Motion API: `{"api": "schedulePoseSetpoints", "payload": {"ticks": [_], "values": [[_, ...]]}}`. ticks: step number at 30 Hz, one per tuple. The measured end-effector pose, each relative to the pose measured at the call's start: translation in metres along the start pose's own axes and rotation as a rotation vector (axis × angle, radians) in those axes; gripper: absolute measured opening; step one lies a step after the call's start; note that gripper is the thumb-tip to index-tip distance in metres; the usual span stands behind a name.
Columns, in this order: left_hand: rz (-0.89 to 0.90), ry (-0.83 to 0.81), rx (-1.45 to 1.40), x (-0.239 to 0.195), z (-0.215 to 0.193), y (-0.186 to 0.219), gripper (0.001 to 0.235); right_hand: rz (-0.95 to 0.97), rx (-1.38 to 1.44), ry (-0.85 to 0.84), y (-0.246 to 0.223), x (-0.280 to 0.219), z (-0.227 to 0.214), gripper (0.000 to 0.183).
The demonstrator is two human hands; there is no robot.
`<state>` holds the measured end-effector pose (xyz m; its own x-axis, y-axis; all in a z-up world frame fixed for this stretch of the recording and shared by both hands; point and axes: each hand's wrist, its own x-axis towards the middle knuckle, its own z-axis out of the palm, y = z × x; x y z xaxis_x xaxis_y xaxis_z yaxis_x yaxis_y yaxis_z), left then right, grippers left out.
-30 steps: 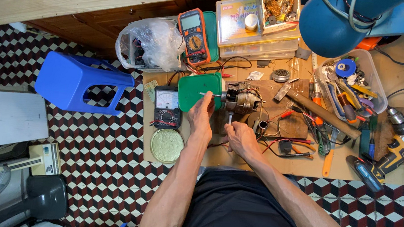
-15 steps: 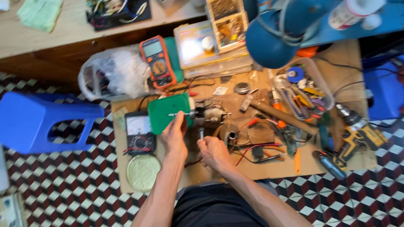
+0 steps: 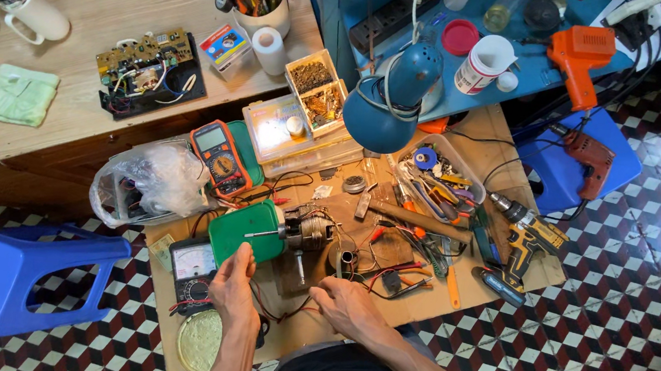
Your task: The person works on a disassembled electric motor on a cluttered workbench. They repeatedly rotate the rotor shaft by hand, wipe the shaft and commutator with a white cloth, and use a multimeter probe to test electrical continuity on the commutator segments. The person also uses pliers to adjust a small part on the rotor and briefly picks up a power drill before returning to manual adjustments.
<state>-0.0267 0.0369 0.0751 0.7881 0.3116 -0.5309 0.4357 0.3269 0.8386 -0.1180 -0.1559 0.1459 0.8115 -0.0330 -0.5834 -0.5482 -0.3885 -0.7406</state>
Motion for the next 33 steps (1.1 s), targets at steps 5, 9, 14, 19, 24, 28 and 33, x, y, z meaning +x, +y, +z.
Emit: {"api": "schedulePoseSetpoints", "payload": {"ticks": [5, 9, 14, 19, 24, 28, 33], "values": [[0.064, -0.141, -0.015, -0.027, 0.03, 0.026, 0.027, 0.087, 0.186, -0.016, 0.011, -0.02, -0.019, 0.033], [0.109, -0.333, -0.065, -0.053, 0.064, 0.035, 0.024, 0.116, 0.275, -0.031, 0.018, -0.024, -0.012, 0.034], [0.126, -0.328, 0.201, -0.095, 0.069, 0.045, 0.027, -0.017, 0.226, -0.109, 0.019, -0.029, -0.016, 0.038], [0.128, -0.278, 0.061, -0.119, 0.062, 0.034, 0.025, -0.061, 0.083, -0.159, 0.021, -0.029, -0.037, 0.037], [0.125, -0.252, -0.026, -0.135, 0.066, 0.005, 0.023, -0.052, 0.112, -0.165, 0.029, -0.036, -0.061, 0.035], [0.132, -0.283, -0.107, -0.142, 0.078, -0.01, 0.031, -0.041, 0.111, -0.188, 0.034, -0.04, -0.077, 0.037], [0.156, -0.287, -0.01, -0.166, 0.091, -0.015, 0.044, -0.05, 0.081, -0.191, 0.043, -0.045, -0.098, 0.037]]}}
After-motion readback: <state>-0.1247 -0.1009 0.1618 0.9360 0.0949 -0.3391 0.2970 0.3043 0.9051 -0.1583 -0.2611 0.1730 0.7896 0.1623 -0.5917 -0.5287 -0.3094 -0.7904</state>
